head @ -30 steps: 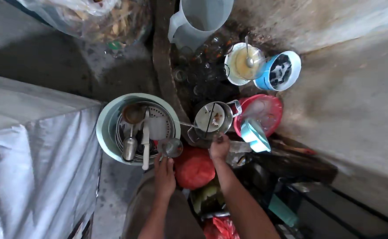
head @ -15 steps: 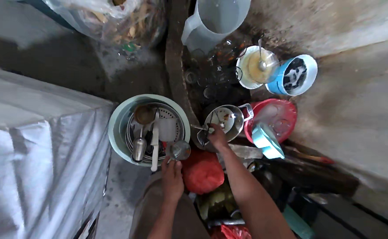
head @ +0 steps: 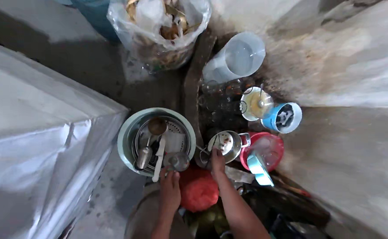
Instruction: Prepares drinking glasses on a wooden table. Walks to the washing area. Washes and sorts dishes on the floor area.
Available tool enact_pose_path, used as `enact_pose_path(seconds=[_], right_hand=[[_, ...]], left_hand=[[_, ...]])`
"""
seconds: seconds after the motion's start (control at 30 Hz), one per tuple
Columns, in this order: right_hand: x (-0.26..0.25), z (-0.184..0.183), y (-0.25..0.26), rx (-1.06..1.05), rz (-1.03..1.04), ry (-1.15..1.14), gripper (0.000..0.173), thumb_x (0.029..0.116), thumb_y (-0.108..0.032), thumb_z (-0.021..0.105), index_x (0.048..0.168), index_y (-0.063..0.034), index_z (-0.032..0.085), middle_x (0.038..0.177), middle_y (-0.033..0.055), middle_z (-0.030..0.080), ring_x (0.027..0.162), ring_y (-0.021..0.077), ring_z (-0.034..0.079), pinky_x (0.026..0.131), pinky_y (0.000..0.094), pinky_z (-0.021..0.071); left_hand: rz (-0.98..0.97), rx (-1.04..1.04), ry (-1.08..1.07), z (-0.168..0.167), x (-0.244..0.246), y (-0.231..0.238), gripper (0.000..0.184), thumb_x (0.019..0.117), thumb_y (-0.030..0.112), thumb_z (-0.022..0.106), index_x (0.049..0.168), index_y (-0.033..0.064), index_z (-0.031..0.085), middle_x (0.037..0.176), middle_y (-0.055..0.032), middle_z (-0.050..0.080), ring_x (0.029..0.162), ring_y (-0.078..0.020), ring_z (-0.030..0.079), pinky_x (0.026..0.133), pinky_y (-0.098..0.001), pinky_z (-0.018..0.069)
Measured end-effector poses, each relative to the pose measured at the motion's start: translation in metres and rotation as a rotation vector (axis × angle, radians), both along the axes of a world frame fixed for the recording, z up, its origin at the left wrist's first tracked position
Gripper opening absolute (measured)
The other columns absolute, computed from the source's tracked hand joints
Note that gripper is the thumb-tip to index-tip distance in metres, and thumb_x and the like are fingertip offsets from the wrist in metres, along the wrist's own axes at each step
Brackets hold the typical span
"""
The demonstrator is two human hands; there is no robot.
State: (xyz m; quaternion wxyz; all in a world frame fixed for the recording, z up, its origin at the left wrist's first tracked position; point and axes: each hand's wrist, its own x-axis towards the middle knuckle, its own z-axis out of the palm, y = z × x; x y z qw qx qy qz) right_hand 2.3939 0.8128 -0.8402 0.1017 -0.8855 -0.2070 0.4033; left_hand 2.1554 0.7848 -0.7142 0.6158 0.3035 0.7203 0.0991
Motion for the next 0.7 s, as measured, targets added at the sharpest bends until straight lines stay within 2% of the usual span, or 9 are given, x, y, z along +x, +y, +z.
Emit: enact_pose_path(seconds=[0.07, 0.2, 0.27, 0.33, 0.43, 0.5, 0.57, 0.6, 0.7], right_hand=[[0.001, -0.010, 0.012, -0.032, 0.129, -0.029, 0.053, 0.1033, -0.047, 0.057, 0.134, -0.0038, 0.062, 0.111, 0.0173, 0.073, 0.098, 0.0320, 0.071, 0.090, 0.0545, 0.0565], [-0.004, -0.017, 0.018, -0.058, 0.323, -0.165, 0.038, 0.1003, -0.035, 0.065, 0.123, -0.0043, 0.070, 0.111, 0.0174, 0.074, 0.106, 0.0339, 0.070, 0.098, 0.0564, 0.0528], [-0.008, -0.006, 0.014, -0.059, 0.245, -0.184, 0.035, 0.0982, -0.032, 0.069, 0.120, -0.0048, 0.072, 0.109, 0.0159, 0.075, 0.104, 0.0325, 0.071, 0.097, 0.0557, 0.0538], [-0.016, 0.015, 0.007, 0.002, 0.042, -0.170, 0.029, 0.0957, -0.028, 0.074, 0.115, -0.0058, 0.075, 0.102, 0.0133, 0.076, 0.094, 0.0286, 0.073, 0.090, 0.0534, 0.0571], [-0.038, 0.061, 0.031, 0.268, -0.088, -0.148, 0.031, 0.0960, -0.024, 0.073, 0.119, -0.0032, 0.072, 0.103, 0.0120, 0.075, 0.089, 0.0226, 0.073, 0.085, 0.0455, 0.0606], [-0.055, 0.096, 0.079, 0.438, 0.067, -0.170, 0.034, 0.0972, -0.024, 0.071, 0.122, -0.0006, 0.069, 0.110, 0.0120, 0.074, 0.097, 0.0188, 0.073, 0.092, 0.0402, 0.0603], [-0.074, 0.133, 0.149, 0.602, 0.246, -0.250, 0.032, 0.0968, -0.022, 0.072, 0.118, 0.0017, 0.070, 0.112, 0.0138, 0.074, 0.102, 0.0196, 0.072, 0.096, 0.0399, 0.0583], [-0.082, 0.148, 0.186, 0.736, 0.318, -0.277, 0.027, 0.0960, -0.020, 0.073, 0.111, 0.0020, 0.070, 0.106, 0.0130, 0.074, 0.096, 0.0189, 0.073, 0.092, 0.0392, 0.0595], [-0.116, 0.200, 0.290, 1.144, 0.498, -0.315, 0.023, 0.0984, -0.017, 0.070, 0.111, 0.0018, 0.071, 0.103, 0.0087, 0.075, 0.091, 0.0122, 0.072, 0.084, 0.0299, 0.0611]], left_hand=[[0.024, 0.006, 0.010, -0.001, -0.006, -0.002, 0.038, 0.1092, 0.032, 0.046, 0.126, 0.0056, 0.067, 0.156, -0.0185, 0.038, 0.117, -0.0256, 0.065, 0.090, -0.0426, 0.0615], [0.038, -0.023, 0.013, 0.000, -0.015, -0.001, 0.038, 0.1093, 0.033, 0.046, 0.126, 0.0068, 0.067, 0.156, -0.0178, 0.038, 0.116, -0.0242, 0.065, 0.090, -0.0407, 0.0612], [0.028, -0.029, 0.019, 0.000, -0.018, 0.002, 0.037, 0.1093, 0.031, 0.046, 0.126, 0.0063, 0.067, 0.155, -0.0191, 0.039, 0.114, -0.0251, 0.066, 0.090, -0.0410, 0.0610], [0.020, -0.045, 0.015, 0.003, -0.022, 0.006, 0.037, 0.1096, 0.031, 0.046, 0.128, 0.0066, 0.066, 0.155, -0.0193, 0.039, 0.113, -0.0253, 0.066, 0.091, -0.0415, 0.0607], [0.033, -0.049, -0.007, 0.005, -0.030, 0.015, 0.038, 0.1097, 0.032, 0.045, 0.130, 0.0068, 0.065, 0.156, -0.0193, 0.039, 0.116, -0.0262, 0.066, 0.093, -0.0436, 0.0604], [0.055, -0.050, -0.008, 0.006, -0.035, 0.016, 0.039, 0.1095, 0.033, 0.046, 0.129, 0.0065, 0.066, 0.158, -0.0188, 0.038, 0.117, -0.0259, 0.066, 0.094, -0.0438, 0.0603], [0.096, -0.038, -0.007, 0.007, -0.037, 0.018, 0.039, 0.1089, 0.033, 0.047, 0.129, 0.0059, 0.066, 0.159, -0.0178, 0.037, 0.118, -0.0254, 0.066, 0.094, -0.0439, 0.0604], [0.114, -0.029, -0.005, 0.008, -0.039, 0.020, 0.039, 0.1087, 0.034, 0.047, 0.129, 0.0061, 0.066, 0.159, -0.0172, 0.037, 0.117, -0.0250, 0.067, 0.094, -0.0439, 0.0604], [0.154, -0.003, 0.004, 0.006, -0.043, 0.020, 0.039, 0.1078, 0.034, 0.049, 0.127, 0.0069, 0.067, 0.157, -0.0176, 0.040, 0.113, -0.0246, 0.068, 0.092, -0.0435, 0.0609]])
